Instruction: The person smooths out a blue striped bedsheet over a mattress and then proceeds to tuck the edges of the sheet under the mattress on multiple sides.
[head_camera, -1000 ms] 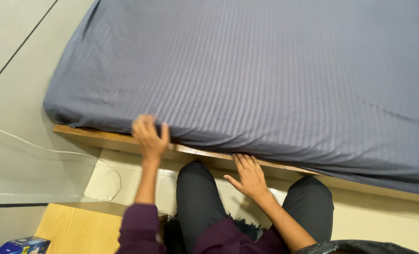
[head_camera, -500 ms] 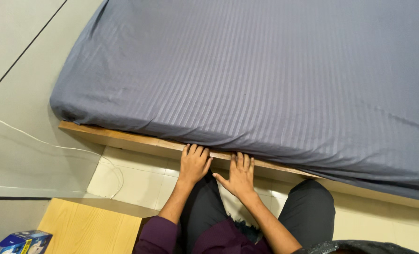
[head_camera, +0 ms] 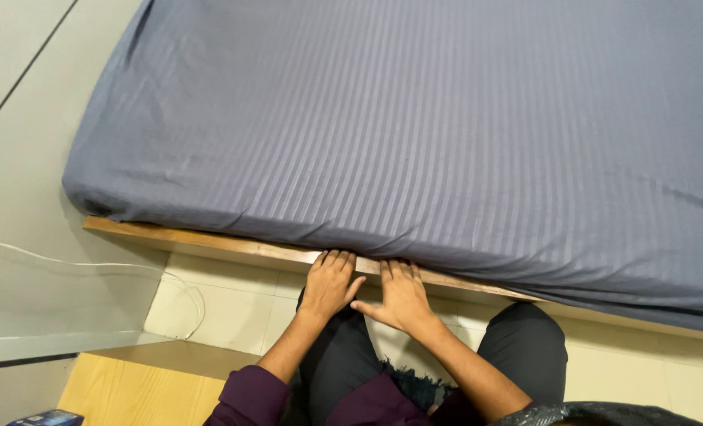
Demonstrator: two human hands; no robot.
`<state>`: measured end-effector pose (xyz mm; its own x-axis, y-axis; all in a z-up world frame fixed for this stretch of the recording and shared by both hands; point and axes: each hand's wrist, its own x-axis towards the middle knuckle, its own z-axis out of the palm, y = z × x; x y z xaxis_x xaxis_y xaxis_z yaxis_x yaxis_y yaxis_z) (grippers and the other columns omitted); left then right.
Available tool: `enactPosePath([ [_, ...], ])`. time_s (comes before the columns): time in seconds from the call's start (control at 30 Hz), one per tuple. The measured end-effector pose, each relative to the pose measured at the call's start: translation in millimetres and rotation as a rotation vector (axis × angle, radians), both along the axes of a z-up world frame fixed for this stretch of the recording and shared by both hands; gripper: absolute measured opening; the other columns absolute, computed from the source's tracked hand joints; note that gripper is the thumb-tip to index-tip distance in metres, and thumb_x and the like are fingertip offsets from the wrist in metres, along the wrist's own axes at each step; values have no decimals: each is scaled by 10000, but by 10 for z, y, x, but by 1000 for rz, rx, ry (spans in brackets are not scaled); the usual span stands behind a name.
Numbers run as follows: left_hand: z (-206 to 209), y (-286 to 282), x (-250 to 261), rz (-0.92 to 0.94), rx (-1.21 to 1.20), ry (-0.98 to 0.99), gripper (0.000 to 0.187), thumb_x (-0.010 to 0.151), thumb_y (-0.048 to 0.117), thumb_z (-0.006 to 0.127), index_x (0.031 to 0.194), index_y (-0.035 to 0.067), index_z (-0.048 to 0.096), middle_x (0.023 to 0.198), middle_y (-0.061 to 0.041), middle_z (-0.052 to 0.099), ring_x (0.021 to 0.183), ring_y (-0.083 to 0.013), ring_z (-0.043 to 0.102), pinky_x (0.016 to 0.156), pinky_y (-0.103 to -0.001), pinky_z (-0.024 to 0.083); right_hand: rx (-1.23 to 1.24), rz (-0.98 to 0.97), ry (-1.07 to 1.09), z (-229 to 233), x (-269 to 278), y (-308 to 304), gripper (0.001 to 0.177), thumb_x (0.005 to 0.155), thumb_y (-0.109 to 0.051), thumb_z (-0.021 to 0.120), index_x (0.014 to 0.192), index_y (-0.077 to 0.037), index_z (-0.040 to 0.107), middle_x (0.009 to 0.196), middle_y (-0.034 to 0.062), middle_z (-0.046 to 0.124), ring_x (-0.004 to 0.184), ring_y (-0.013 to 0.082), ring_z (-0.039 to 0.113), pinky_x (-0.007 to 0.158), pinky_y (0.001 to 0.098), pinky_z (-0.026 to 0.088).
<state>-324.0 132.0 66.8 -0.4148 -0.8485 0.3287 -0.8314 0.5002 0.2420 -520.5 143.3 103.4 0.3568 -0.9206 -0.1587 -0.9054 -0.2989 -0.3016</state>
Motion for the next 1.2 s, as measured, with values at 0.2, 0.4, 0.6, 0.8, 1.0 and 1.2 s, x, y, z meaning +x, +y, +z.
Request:
enactPosePath([
  [0.2,-159,128,-137,109,-31,-110,687,855,395,688,1399,4,532,1410,-171,558,1332,-326,474,1134,-546,323,-47,-102,-13,-106,151,-23,1228,655,-845,655,1405,101,433,1435,288,460,1400,454,362,1173,655,123],
  [0.4,-102,188,-129,129,68,-32,672,831,283,716,1411,1,525,1393,-165,545,1343,-335,472,1138,-544,335,-151,-59,-40,-294,-63,175,979,803,-642,663,1467,38,426,1494,237,456,1433,359,372,1201,643,158],
  [0.6,-24,237,-76,160,-23,51,591,820,238,768,1336,17,582,1363,-130,590,1310,-299,532,1133,-491,393,-315,-13,-16,-377,-155,349,997,811,-594,681,1486,77,386,1512,242,419,1434,372,352,1185,580,201],
  [0.8,23,117,-85,146,85,24,679,731,247,806,1315,-8,574,1335,-150,583,1308,-321,506,1099,-500,383,-199,-18,-74,-196,-126,182,1049,756,-659,716,1420,95,415,1432,284,457,1388,408,382,1190,557,219],
  [1.0,-139,5,-212,225,-19,-211,498,824,180,766,1286,74,612,1284,-85,642,1297,-260,570,1132,-483,418,-197,-15,-168,-214,-111,16,1007,782,-660,719,1411,81,453,1430,292,502,1380,447,440,1205,529,281],
  [1.2,160,162,-476,309,87,-217,572,713,265,775,1213,25,632,1222,-125,676,1191,-289,596,995,-543,422,-277,129,-270,-291,-670,332,787,890,-441,677,1501,4,458,1558,204,488,1488,383,394,1220,595,228],
])
